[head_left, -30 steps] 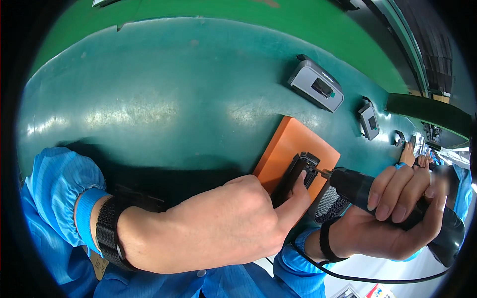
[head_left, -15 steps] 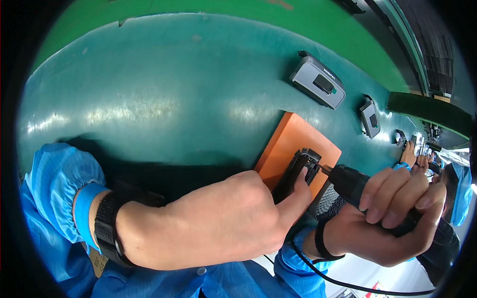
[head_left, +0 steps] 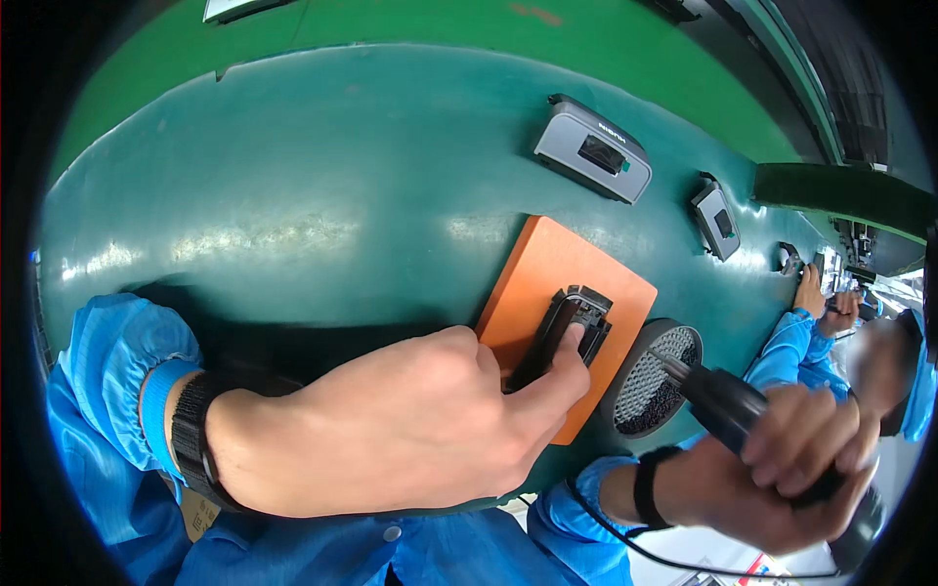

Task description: Assembling plastic and electronic components at a factory workbench using an electric screwdriver.

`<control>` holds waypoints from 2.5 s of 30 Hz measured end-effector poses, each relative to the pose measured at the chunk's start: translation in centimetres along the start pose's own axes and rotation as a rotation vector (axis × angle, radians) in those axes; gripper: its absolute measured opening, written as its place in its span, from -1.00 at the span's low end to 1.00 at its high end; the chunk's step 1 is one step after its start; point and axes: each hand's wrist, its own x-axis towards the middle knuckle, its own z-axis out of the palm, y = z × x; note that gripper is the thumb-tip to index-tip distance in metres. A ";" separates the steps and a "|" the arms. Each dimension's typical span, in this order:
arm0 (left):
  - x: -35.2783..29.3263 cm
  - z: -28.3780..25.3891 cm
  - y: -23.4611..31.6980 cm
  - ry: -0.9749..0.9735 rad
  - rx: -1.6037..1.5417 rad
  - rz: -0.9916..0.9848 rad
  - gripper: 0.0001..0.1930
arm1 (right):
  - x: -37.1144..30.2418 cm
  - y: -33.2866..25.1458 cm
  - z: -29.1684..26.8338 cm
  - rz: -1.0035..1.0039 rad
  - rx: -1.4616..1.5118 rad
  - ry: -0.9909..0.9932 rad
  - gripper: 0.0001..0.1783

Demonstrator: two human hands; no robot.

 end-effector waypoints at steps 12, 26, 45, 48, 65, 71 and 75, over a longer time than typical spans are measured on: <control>0.9 -0.9 0.1 -0.176 -0.005 0.001 -0.66 | -1.6 -0.9 -4.0 0.104 -0.179 0.074 -0.83; 1.2 -0.9 0.1 -0.167 -0.052 -0.004 -0.57 | -1.7 0.2 -4.8 0.112 -0.160 0.097 -0.80; -0.3 0.3 -0.3 -0.126 -0.098 -0.052 -0.80 | -2.7 -3.4 -3.4 0.072 0.018 0.056 -0.83; -0.1 0.2 -0.5 -0.099 -0.117 -0.037 -0.81 | -3.4 -2.9 -1.7 0.119 0.048 0.001 -0.86; 0.2 0.3 -0.5 -0.051 -0.132 -0.015 -0.81 | -4.5 -1.0 1.0 0.174 -0.031 -0.056 -0.83; 0.3 0.2 -0.4 -0.038 -0.123 -0.029 -0.78 | -4.2 -1.0 0.5 0.249 0.018 -0.087 -0.77; 0.3 0.1 -0.6 -0.066 -0.138 -0.007 -0.77 | -4.2 -1.2 0.6 0.249 0.026 -0.299 -0.81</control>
